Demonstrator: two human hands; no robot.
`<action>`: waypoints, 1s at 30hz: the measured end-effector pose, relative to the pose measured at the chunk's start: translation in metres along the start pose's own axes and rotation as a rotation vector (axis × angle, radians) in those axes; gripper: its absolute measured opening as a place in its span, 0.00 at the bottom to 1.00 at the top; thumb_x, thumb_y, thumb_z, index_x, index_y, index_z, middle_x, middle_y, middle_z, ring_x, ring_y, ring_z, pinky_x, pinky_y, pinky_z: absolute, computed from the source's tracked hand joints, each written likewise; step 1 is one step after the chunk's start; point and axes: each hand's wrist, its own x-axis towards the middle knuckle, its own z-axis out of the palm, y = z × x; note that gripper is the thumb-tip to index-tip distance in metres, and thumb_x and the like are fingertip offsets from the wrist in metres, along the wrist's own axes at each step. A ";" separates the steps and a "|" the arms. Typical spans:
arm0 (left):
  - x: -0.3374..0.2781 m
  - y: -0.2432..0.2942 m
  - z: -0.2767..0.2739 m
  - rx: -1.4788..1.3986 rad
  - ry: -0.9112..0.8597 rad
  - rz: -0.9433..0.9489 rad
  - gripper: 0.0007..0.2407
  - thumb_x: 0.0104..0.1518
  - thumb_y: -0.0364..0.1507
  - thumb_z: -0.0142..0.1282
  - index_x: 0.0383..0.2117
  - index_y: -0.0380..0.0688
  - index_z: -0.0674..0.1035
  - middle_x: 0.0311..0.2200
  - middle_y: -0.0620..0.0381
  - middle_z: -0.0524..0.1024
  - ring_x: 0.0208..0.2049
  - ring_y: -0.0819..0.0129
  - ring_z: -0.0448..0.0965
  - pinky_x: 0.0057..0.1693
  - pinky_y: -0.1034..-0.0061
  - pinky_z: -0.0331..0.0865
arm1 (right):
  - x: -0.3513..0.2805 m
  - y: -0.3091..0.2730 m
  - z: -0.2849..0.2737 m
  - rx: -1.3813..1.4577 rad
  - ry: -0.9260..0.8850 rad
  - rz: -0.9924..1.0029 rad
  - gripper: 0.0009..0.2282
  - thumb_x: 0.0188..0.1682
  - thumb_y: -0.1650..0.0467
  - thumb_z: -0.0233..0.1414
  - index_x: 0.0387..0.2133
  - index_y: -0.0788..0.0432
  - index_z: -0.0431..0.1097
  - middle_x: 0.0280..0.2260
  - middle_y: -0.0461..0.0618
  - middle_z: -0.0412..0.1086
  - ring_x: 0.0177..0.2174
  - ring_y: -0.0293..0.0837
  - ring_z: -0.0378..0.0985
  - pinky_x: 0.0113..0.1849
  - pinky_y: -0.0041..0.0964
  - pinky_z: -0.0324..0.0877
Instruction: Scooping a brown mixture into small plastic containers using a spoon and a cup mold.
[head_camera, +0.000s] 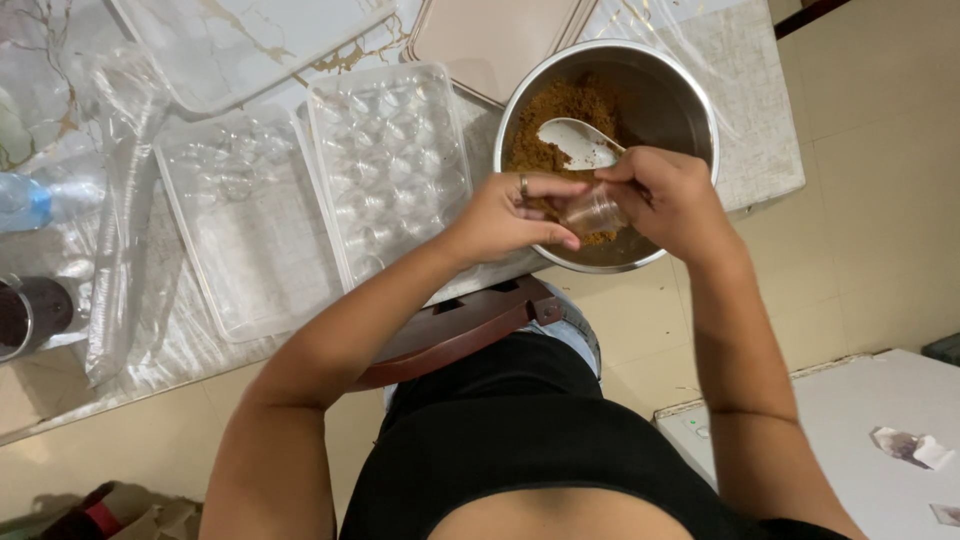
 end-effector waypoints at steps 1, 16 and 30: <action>-0.002 -0.005 0.001 -0.173 -0.030 -0.055 0.23 0.49 0.19 0.72 0.54 0.40 0.80 0.48 0.55 0.82 0.45 0.71 0.83 0.54 0.73 0.80 | 0.004 -0.005 -0.004 -0.067 -0.043 -0.121 0.05 0.49 0.80 0.60 0.36 0.66 0.73 0.33 0.54 0.75 0.32 0.44 0.79 0.35 0.34 0.73; 0.001 0.016 0.009 -0.151 0.173 0.265 0.17 0.61 0.15 0.62 0.54 0.41 0.72 0.58 0.54 0.72 0.63 0.65 0.74 0.68 0.70 0.75 | 0.027 -0.081 -0.045 -0.482 -0.134 -0.448 0.05 0.51 0.76 0.62 0.34 0.65 0.73 0.30 0.56 0.74 0.32 0.53 0.78 0.35 0.42 0.73; -0.006 0.019 0.003 0.495 0.500 0.233 0.19 0.49 0.14 0.62 0.49 0.40 0.78 0.48 0.52 0.79 0.47 0.61 0.82 0.51 0.71 0.77 | -0.003 0.045 0.107 0.328 0.305 0.168 0.05 0.57 0.78 0.58 0.35 0.64 0.67 0.33 0.59 0.75 0.31 0.52 0.82 0.33 0.33 0.71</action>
